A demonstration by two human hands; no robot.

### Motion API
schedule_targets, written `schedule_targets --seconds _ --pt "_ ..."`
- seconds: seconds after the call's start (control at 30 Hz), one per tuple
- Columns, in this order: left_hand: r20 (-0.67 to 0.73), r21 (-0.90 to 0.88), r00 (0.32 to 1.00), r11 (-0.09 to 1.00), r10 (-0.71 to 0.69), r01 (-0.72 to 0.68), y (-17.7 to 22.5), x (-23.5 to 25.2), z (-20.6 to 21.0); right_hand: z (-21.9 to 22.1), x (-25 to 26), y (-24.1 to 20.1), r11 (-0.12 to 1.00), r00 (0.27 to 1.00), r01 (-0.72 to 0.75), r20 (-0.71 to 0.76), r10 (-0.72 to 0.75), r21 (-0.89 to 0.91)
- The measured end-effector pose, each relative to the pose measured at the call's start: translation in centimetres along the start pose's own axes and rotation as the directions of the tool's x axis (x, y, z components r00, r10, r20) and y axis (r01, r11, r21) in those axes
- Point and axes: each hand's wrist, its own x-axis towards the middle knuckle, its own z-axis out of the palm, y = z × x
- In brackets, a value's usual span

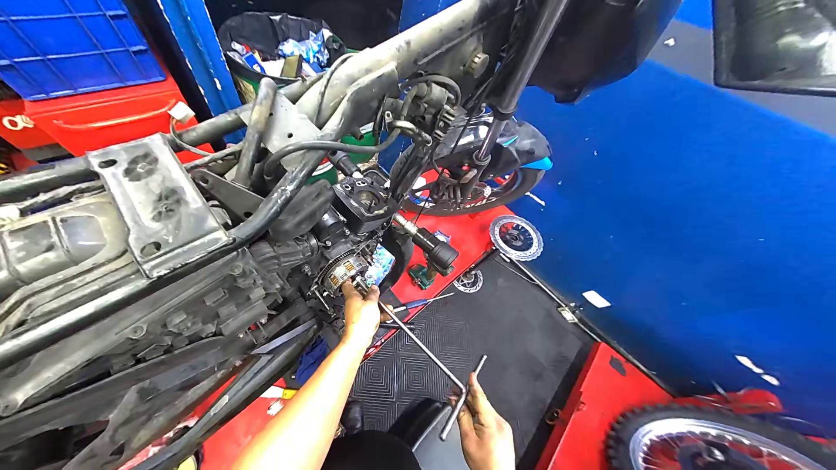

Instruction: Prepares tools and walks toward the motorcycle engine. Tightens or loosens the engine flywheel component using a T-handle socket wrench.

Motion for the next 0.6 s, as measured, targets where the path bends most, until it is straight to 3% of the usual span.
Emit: schedule_targets --seconds 0.07,0.13,0.2,0.27,0.3,0.37,0.43,0.5,0.53,0.6 --pt "0.071 0.201 0.992 0.972 0.107 -0.119 -1.3 -1.2 -0.7 0.5 0.2 -0.3 0.995 0.997 -0.073 -0.031 0.076 0.066" --pt "0.135 0.364 0.976 0.908 0.169 -0.207 -2.7 -3.5 -1.0 0.6 1.0 -1.8 0.865 0.928 -0.368 0.073 0.366 0.341" --pt "0.227 0.364 0.973 0.922 0.045 -0.128 -4.4 -6.4 -0.8 0.4 1.9 -3.1 0.442 0.714 -0.667 0.346 0.608 0.600" --pt "0.414 0.237 0.886 0.965 -0.208 0.116 -5.9 -8.6 -0.3 0.1 2.0 -2.8 0.048 0.518 -0.792 0.628 0.581 0.609" --pt "0.519 0.192 0.804 0.956 -0.289 0.220 -6.5 -9.1 -0.2 0.0 1.7 -2.6 -0.047 0.485 -0.808 0.710 0.511 0.587" --pt "0.626 0.137 0.712 0.944 -0.317 0.299 -7.5 -9.1 0.2 -0.7 1.2 -2.9 -0.024 0.541 -0.813 0.768 0.343 0.582" --pt "0.634 0.113 0.713 0.947 -0.301 0.299 -7.8 -8.7 0.2 -2.2 0.7 -3.6 0.120 0.665 -0.746 0.737 0.116 0.655" --pt "0.629 0.120 0.719 0.952 -0.294 0.283 -7.8 -8.5 0.1 -3.7 1.2 -3.7 0.241 0.787 -0.593 0.616 -0.029 0.768" --pt "0.628 0.124 0.721 0.952 -0.293 0.279 -7.7 -8.5 0.0 -4.4 1.8 -3.2 0.316 0.838 -0.508 0.544 -0.032 0.801" --pt "0.630 0.118 0.722 0.954 -0.286 0.275 -7.5 -8.7 -0.2 -5.0 2.9 -1.3 0.572 0.908 -0.375 0.413 0.068 0.730"
